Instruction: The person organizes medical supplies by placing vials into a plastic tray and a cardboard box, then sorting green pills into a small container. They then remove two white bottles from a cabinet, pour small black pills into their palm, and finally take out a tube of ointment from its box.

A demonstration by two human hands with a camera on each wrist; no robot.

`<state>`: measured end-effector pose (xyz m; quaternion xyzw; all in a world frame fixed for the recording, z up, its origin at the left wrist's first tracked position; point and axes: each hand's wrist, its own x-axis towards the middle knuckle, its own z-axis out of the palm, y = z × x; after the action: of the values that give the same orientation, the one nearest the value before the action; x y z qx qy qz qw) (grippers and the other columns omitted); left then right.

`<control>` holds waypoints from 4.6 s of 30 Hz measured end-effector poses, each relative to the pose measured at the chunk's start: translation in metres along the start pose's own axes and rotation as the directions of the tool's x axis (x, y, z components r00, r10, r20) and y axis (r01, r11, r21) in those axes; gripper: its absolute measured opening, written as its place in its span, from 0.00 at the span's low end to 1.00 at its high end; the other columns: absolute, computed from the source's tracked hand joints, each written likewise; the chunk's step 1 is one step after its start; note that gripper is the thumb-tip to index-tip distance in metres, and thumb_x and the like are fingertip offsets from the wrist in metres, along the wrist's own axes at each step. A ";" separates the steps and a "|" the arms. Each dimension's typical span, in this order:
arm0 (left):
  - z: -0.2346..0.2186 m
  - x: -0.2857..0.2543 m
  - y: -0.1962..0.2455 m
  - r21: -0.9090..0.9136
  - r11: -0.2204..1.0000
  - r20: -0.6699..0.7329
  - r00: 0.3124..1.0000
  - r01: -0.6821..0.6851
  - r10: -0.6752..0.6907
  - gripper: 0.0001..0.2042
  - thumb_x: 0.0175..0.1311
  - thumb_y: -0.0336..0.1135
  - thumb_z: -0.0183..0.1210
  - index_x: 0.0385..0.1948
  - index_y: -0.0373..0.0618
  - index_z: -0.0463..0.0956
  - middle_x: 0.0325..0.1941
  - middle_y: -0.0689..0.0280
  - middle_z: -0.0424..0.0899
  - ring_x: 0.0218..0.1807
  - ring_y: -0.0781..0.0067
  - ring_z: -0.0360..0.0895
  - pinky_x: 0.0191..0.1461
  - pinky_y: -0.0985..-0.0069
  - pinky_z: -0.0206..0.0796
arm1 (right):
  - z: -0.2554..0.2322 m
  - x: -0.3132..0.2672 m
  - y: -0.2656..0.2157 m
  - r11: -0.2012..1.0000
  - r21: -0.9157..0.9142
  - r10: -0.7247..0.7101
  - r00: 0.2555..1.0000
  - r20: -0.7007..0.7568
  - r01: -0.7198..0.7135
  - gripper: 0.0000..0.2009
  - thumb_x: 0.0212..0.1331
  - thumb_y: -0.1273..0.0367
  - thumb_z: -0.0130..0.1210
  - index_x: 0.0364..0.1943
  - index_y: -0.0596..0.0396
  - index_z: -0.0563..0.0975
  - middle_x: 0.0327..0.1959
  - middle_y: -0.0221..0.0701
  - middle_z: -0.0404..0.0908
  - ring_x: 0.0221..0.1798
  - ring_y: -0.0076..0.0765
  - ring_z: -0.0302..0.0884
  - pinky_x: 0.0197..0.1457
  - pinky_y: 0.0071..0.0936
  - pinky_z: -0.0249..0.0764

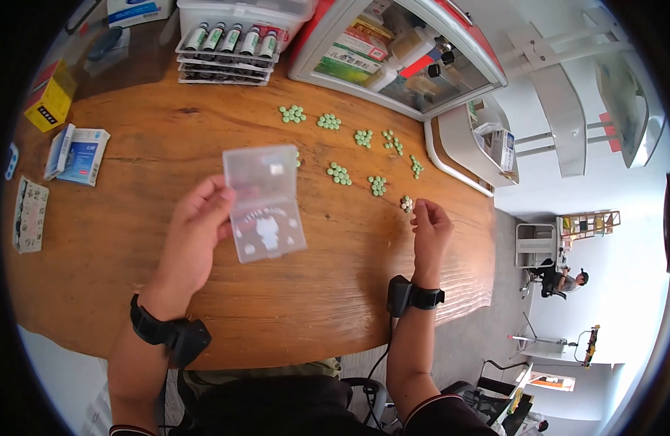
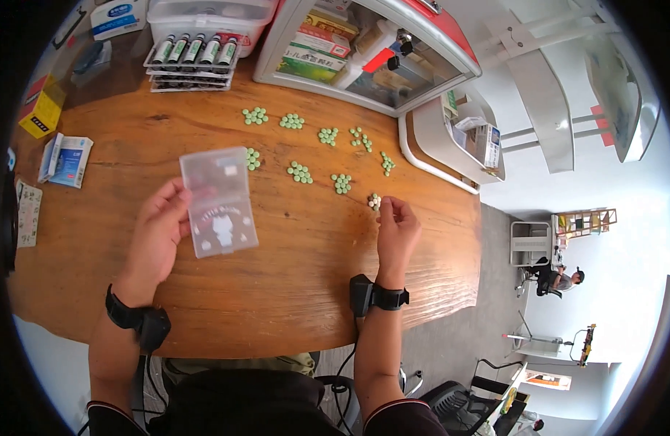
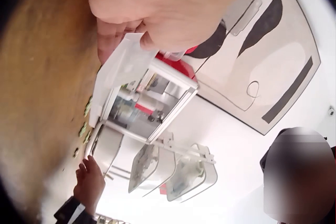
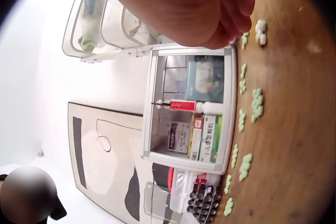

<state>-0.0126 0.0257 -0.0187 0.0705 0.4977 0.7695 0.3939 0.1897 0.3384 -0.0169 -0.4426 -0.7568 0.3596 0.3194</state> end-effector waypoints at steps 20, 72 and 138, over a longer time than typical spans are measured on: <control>0.020 -0.013 -0.024 -0.112 0.974 0.226 0.960 0.195 -0.166 0.14 0.78 0.34 0.51 0.59 0.39 0.71 0.58 0.63 0.80 0.59 0.72 0.78 0.65 0.70 0.70 | 0.005 -0.014 0.021 0.996 -0.079 0.041 0.998 -0.039 -0.044 0.12 0.61 0.66 0.68 0.40 0.63 0.86 0.25 0.28 0.83 0.27 0.19 0.76 0.32 0.21 0.73; 0.032 -0.017 -0.024 0.092 0.988 0.203 0.970 0.120 -0.137 0.16 0.80 0.36 0.49 0.61 0.38 0.70 0.58 0.61 0.81 0.57 0.74 0.81 0.59 0.72 0.77 | 0.033 -0.070 -0.047 0.662 0.393 -0.248 0.309 0.918 -0.638 0.54 0.52 0.85 0.66 0.79 0.49 0.43 0.73 0.42 0.65 0.54 0.28 0.79 0.51 0.25 0.80; 0.043 -0.023 -0.034 0.277 0.959 0.153 0.988 -0.065 0.023 0.22 0.74 0.25 0.56 0.66 0.33 0.62 0.57 0.55 0.79 0.56 0.74 0.79 0.60 0.74 0.75 | 0.046 -0.088 -0.033 0.848 0.502 -0.207 0.765 0.609 -0.170 0.14 0.73 0.68 0.57 0.57 0.61 0.80 0.37 0.23 0.82 0.39 0.15 0.75 0.42 0.18 0.74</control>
<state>0.0424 0.0474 -0.0191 0.1939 0.5696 0.6921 0.3986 0.1739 0.2355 -0.0290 -0.1785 -0.6947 0.6797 0.1534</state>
